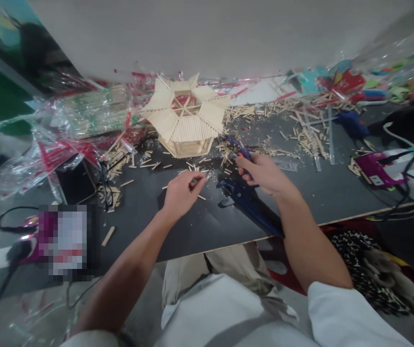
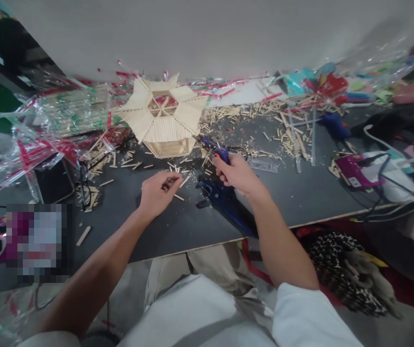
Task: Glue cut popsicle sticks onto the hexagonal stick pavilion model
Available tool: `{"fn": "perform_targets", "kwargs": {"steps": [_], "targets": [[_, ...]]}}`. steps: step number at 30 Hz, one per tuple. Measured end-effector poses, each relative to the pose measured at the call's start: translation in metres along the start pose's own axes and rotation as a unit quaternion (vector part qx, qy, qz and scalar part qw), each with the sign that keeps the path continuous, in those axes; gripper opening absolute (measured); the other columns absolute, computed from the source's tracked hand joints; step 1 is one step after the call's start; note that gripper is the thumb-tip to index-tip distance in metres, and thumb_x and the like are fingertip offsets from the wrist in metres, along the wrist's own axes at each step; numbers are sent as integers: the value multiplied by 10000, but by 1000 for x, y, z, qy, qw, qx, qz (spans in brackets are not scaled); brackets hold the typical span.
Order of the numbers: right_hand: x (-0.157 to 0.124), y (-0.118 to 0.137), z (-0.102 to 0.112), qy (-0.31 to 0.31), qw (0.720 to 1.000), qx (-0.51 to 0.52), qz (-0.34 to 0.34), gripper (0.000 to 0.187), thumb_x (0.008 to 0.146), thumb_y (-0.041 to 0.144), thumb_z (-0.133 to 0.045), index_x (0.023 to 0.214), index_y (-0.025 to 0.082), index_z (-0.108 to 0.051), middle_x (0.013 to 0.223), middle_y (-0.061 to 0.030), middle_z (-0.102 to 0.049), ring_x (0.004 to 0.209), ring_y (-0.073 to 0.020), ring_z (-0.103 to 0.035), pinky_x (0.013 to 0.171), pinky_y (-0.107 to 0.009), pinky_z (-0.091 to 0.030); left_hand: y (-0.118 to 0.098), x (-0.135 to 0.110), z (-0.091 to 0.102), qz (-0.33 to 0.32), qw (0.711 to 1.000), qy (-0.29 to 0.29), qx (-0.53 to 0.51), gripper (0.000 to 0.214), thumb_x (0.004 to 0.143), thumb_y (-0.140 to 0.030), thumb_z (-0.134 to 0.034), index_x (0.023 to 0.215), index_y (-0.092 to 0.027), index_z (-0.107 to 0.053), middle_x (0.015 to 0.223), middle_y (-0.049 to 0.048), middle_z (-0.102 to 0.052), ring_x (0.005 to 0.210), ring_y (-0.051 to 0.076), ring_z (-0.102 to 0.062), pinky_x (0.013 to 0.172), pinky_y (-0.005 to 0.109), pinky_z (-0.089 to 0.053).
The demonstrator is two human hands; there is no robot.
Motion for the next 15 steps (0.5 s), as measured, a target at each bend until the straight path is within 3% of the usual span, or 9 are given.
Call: {"fn": "perform_targets", "kwargs": {"steps": [9,15], "targets": [[0,2,0,8,1000,20,-11,239,951,313,-725,849,202,-539,672,32,-527,474,-52,-436,367,-164,-276,-1,0,1,-2,1000,-1,1,54,957,-225,-717,955,-190,-758,797,8,-752,607,97,-645,612,203,-516],[-1,5,-2,14,1000,24,-13,214,1005,263,-647,839,201,-527,661,30,-520,470,-54,-434,365,-160,-275,1,0,1,8,1000,5,6,122,978,-291,-701,957,-189,-763,802,17,-755,620,104,-640,619,212,-517]]}}
Point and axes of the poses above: each hand's wrist, its own x-axis towards the middle knuckle, its own z-axis out of the back of the hand, y = z × x, the point moved 4 cm from there along x, towards the middle knuckle
